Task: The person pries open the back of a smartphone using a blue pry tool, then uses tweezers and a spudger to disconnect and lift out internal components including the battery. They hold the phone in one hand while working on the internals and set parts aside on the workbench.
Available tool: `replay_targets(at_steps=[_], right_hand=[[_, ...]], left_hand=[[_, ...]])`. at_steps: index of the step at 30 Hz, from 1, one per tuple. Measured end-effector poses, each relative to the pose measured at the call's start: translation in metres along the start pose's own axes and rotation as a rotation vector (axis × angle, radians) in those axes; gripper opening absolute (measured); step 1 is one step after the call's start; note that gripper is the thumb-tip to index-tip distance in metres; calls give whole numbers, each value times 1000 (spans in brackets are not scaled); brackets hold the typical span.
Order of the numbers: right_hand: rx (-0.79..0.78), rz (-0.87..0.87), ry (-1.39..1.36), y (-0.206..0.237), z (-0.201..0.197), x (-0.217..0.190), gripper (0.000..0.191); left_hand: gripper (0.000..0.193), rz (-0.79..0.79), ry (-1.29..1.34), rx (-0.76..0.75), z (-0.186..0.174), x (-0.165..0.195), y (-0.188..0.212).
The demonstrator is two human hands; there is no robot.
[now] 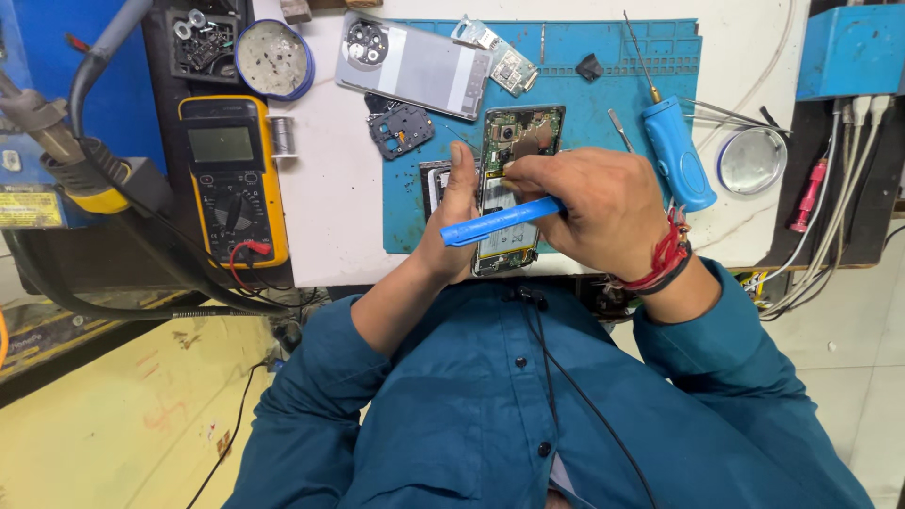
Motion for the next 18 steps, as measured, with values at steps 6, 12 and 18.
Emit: replay_targets(at_steps=[6, 12, 18], right_hand=[[-21, 23, -9, -1, 1, 3, 33], [-6, 35, -1, 3, 5, 1, 22], [272, 53, -178, 39, 0, 19, 18]], left_hand=[[86, -58, 166, -85, 11, 3, 3], [72, -56, 63, -103, 18, 12, 5], [51, -121, 92, -34, 21, 14, 3]])
Point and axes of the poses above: each hand's wrist, its own y-axis away from the middle knuckle, its own z-axis out of the palm, x = y × z, the point moved 6 cm from there along -y, towards the middle knuckle, and after that the axes turned 5 degrees about -y, right-handed, at the moved point
